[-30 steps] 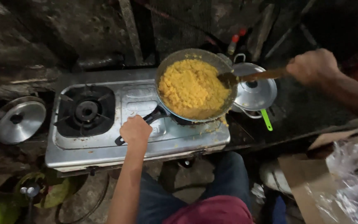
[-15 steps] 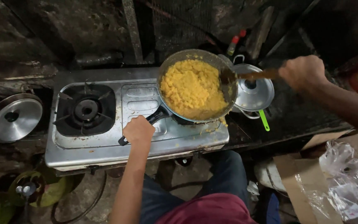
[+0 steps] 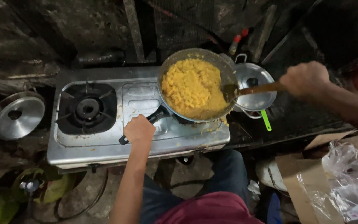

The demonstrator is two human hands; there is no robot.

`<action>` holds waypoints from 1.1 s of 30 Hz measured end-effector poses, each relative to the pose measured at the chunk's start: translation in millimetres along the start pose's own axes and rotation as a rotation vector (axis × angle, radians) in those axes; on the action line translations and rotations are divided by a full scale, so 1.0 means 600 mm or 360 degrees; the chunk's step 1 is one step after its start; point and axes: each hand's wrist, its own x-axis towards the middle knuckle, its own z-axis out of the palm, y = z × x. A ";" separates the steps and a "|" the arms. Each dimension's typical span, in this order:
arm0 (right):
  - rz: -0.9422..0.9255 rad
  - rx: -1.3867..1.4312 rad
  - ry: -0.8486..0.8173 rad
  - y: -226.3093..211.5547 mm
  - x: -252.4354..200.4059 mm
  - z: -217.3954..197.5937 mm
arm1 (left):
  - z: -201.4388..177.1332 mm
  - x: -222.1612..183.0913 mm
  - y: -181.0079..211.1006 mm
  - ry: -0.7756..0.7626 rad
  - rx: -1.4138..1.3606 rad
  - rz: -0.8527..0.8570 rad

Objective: Stirring a thick yellow food mixture in a pan on a gas stove using a wooden spatula.

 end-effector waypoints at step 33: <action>-0.0169 0.2950 -0.0068 -0.421 -0.024 0.133 | 0.000 -0.039 0.022 0.0370 -0.0044 0.0000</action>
